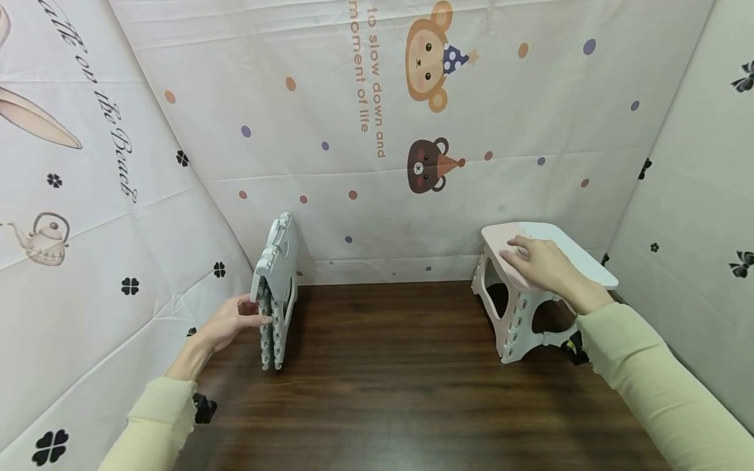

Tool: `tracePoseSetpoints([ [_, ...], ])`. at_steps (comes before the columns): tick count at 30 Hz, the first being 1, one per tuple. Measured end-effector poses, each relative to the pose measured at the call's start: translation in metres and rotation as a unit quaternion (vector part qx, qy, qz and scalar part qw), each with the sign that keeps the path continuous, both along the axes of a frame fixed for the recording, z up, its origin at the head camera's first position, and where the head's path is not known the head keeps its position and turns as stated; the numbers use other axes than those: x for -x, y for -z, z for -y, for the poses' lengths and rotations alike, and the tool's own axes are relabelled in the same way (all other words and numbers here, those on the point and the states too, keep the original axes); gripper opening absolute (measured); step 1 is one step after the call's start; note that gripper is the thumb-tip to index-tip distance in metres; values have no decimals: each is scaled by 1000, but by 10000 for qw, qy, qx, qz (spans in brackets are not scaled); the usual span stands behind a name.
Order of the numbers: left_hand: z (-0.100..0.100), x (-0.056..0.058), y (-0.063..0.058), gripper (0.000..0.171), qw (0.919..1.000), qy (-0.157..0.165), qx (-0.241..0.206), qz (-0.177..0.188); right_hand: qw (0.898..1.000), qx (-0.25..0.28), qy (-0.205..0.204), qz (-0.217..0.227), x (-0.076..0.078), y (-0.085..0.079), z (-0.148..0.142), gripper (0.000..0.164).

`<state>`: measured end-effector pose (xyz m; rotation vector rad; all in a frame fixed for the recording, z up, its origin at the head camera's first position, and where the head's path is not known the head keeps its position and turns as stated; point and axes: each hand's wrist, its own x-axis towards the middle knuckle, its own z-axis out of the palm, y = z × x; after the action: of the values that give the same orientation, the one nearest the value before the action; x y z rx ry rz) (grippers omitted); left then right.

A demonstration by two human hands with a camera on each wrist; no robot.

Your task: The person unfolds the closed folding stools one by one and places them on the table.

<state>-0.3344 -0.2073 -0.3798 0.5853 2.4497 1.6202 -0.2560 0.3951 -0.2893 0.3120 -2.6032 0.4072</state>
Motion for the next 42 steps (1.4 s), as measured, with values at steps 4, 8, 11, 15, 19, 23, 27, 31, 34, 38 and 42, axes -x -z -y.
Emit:
tracePoseSetpoints([
  [4,-5,-2,-1,52,10000,-24,-49,59,10000,7,13,43,0,0,0,42],
  [8,-12,-3,1,50,9999,-6,-113,46,10000,3,24,53,-1,-1,0,42],
  [11,-17,-2,3,48,9999,55,-134,-26,10000,-16,22,36,-2,-2,0,42],
  [15,-26,-3,3,49,9998,117,-143,-52,10000,-25,35,35,-2,-6,1,44],
  [19,-37,-6,1,49,9996,195,-180,-45,10000,-36,23,37,-1,-9,2,44],
  [23,-46,-9,0,47,9996,233,-130,-73,10000,-37,-37,18,-1,-9,4,44],
  [27,-55,-9,2,45,9995,273,-141,-50,10000,-21,-64,43,-1,-8,6,44],
  [31,-64,-9,5,47,9995,300,-107,19,10000,2,-34,75,-1,-8,7,45],
  [34,-71,-7,6,47,9994,336,-69,41,10000,17,-48,83,-1,-8,8,45],
  [38,-82,-6,6,46,9991,423,-94,30,9999,20,-72,74,-2,-9,9,45],
  [42,-93,-6,4,43,9986,510,-103,2,10000,6,-81,44,-1,-10,10,45],
])
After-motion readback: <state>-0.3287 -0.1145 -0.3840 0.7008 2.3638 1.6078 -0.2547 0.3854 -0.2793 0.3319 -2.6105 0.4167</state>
